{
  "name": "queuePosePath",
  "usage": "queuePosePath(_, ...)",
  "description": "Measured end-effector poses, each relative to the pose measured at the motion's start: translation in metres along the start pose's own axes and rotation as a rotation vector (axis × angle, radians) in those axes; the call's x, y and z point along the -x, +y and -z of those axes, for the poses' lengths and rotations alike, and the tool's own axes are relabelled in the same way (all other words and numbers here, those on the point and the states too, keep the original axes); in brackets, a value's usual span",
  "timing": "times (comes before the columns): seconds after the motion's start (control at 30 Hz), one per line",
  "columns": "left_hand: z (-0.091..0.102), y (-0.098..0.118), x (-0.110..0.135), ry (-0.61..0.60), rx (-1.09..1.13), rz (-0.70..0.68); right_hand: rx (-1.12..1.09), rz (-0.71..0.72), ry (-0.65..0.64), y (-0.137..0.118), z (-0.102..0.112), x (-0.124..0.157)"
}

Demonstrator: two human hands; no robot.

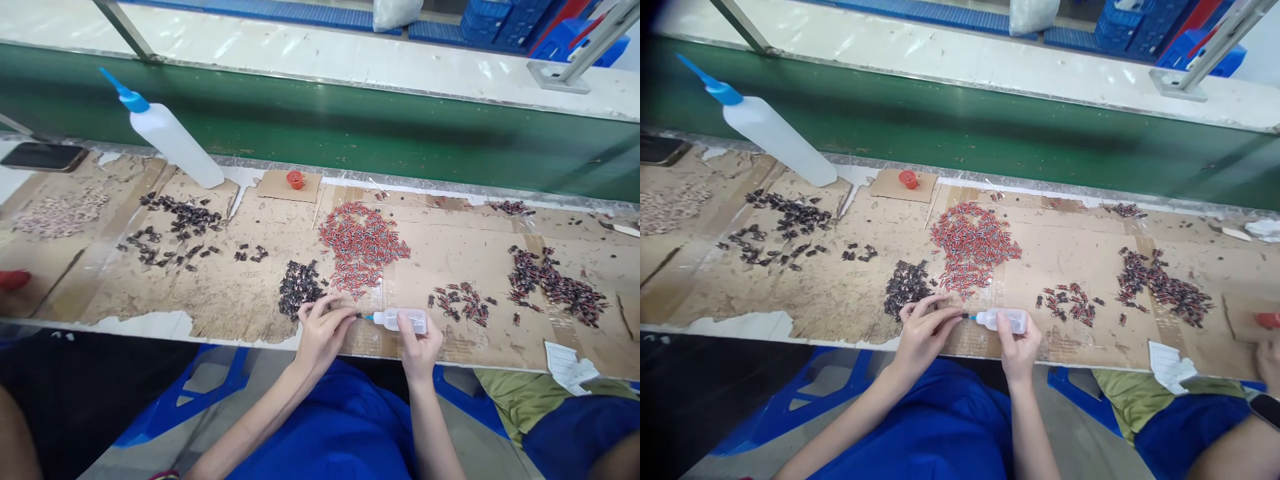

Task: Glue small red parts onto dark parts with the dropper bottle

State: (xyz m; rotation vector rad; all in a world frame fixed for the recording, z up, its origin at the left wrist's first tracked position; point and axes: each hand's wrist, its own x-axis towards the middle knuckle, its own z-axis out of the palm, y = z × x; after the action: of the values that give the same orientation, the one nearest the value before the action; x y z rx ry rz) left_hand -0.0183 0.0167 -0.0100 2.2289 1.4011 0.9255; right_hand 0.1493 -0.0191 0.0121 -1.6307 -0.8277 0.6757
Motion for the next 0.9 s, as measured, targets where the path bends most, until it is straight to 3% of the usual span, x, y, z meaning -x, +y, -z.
queuePosePath(0.43,-0.0004,0.001,-0.0011,0.037,0.029,-0.005,0.107,0.02,-0.038,0.0021,-0.0027,0.0001)
queuePosePath(0.7,-0.0015,0.0001,0.0001,0.017,0.012,0.026,0.074,0.012,0.032,0.0009,-0.0028,-0.0007)
queuePosePath(0.9,-0.0027,0.0002,-0.0005,0.042,0.004,0.014,0.066,0.007,-0.024,0.0034,-0.0005,-0.0022)
